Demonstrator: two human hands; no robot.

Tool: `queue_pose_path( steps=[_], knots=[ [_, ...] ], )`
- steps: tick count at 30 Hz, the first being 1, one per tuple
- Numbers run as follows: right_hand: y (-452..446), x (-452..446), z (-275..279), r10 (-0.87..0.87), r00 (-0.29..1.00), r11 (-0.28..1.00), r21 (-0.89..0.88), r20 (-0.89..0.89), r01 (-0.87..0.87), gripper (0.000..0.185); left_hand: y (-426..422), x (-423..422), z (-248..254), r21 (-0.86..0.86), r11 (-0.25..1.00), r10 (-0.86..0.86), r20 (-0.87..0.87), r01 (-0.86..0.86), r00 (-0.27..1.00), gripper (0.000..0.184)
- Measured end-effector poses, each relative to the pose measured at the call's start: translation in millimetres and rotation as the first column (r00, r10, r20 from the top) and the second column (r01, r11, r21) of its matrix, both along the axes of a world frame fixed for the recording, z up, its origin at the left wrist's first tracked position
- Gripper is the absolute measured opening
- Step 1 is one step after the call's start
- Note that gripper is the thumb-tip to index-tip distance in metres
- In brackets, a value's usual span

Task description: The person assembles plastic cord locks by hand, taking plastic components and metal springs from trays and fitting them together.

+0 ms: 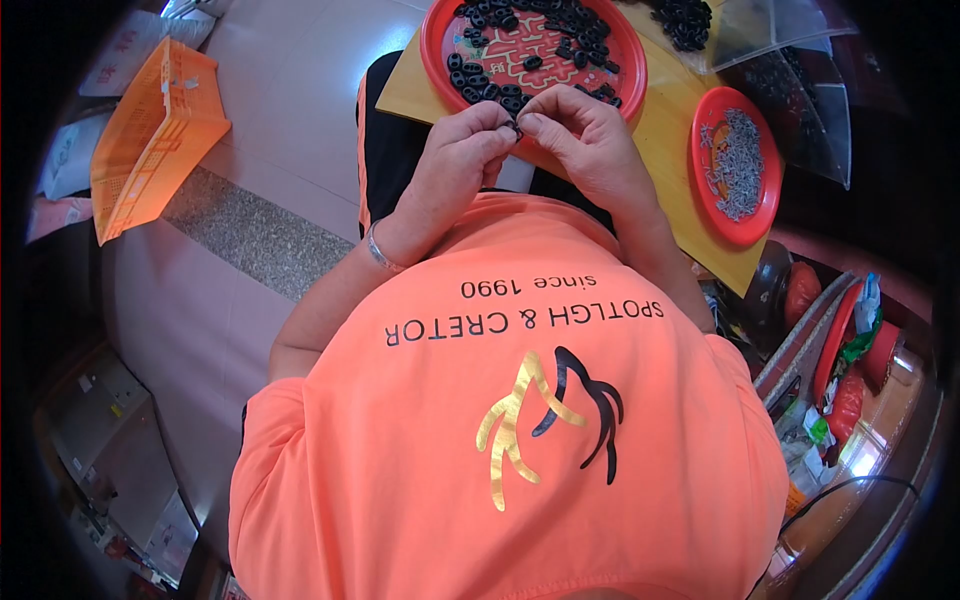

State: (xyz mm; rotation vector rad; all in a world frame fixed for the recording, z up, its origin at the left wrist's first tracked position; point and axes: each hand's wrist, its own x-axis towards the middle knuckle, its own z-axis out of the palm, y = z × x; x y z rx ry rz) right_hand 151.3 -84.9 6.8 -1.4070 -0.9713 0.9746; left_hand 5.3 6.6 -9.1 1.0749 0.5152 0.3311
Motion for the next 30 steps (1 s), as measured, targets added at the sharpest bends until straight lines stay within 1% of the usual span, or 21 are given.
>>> queue_pose_path(
  steps=[2,5,8,9,11,12,13,14,15,16,18,20,21,24,25,26,27,28,29,30],
  knots=[
    [-1,-3,2,-0.010,1.000,1.000,-0.021,-0.015,0.009,0.011,-2,-1,0,0.006,1.000,-0.002,-0.012,0.002,1.000,0.012],
    [-2,-5,3,0.004,0.987,0.999,-0.040,0.161,0.003,0.012,-6,-2,-2,0.105,0.994,0.026,-0.004,-0.026,1.000,0.012],
    [-3,-1,7,0.057,0.998,0.992,-0.112,0.028,-0.054,0.010,-7,-4,1,0.105,0.994,0.032,-0.014,-0.030,0.999,0.012],
    [0,5,6,0.059,0.987,0.997,-0.049,0.151,-0.052,0.012,-5,-4,3,0.096,0.995,0.039,-0.014,-0.038,0.999,0.013],
    [12,25,0,0.037,0.921,0.995,0.074,0.388,-0.071,0.016,-2,-5,8,0.077,0.996,0.054,-0.011,-0.053,0.998,0.013],
    [18,31,0,-0.046,0.920,0.999,0.044,0.389,0.031,0.018,-1,-6,8,0.059,0.996,0.061,-0.013,-0.060,0.998,0.014],
    [26,45,-8,-0.078,0.815,0.995,0.090,0.574,0.031,0.019,1,-8,6,0.040,0.997,0.067,-0.015,-0.067,0.998,0.014],
    [31,53,-11,-0.069,0.736,0.996,0.088,0.674,0.012,0.019,2,-9,5,0.023,0.997,0.074,-0.016,-0.074,0.997,0.014],
    [36,58,-11,-0.060,0.645,0.996,0.084,0.762,-0.006,0.020,3,-10,6,0.020,0.997,0.079,-0.016,-0.078,0.997,0.014],
    [40,61,-13,-0.044,0.523,0.996,0.080,0.851,-0.046,0.021,2,-10,6,0.015,0.997,0.082,-0.016,-0.082,0.996,0.014],
    [49,66,-18,-0.023,0.243,0.991,0.054,0.970,-0.120,0.023,2,-11,5,-0.004,0.996,0.084,-0.007,-0.084,0.996,0.014],
    [56,72,-27,0.028,0.250,0.992,0.004,0.968,-0.126,0.025,3,-12,5,-0.032,0.996,0.085,0.012,-0.084,0.996,0.014],
    [59,73,-29,0.053,0.252,0.991,-0.020,0.966,-0.131,0.026,3,-12,6,-0.019,0.996,0.088,0.009,-0.088,0.996,0.014],
    [58,71,-29,0.048,0.207,0.995,-0.030,0.977,-0.091,0.025,3,-14,7,0.005,0.995,0.098,-0.002,-0.098,0.995,0.014],
    [56,69,-29,0.082,0.481,0.995,-0.044,0.873,-0.089,0.024,4,-14,7,0.002,0.995,0.099,-0.003,-0.099,0.995,0.014],
    [53,66,-29,0.106,0.714,0.994,-0.059,0.692,-0.091,0.022,5,-14,7,0.001,0.995,0.100,-0.005,-0.100,0.995,0.014],
    [50,63,-28,0.120,0.884,0.993,-0.073,0.451,-0.098,0.020,6,-14,7,-0.005,0.995,0.103,0.001,-0.103,0.995,0.014],
    [46,58,-22,0.105,0.949,0.994,-0.067,0.297,-0.089,0.020,6,-14,7,-0.011,0.994,0.106,0.007,-0.106,0.994,0.014],
    [43,52,-11,0.086,0.987,0.995,-0.065,0.135,-0.078,0.020,7,-14,7,-0.018,0.994,0.109,0.012,-0.108,0.994,0.014],
    [40,48,-5,0.063,0.998,0.996,-0.064,-0.030,-0.065,0.019,7,-13,7,-0.032,0.993,0.114,0.035,-0.113,0.993,0.014]
  ],
)
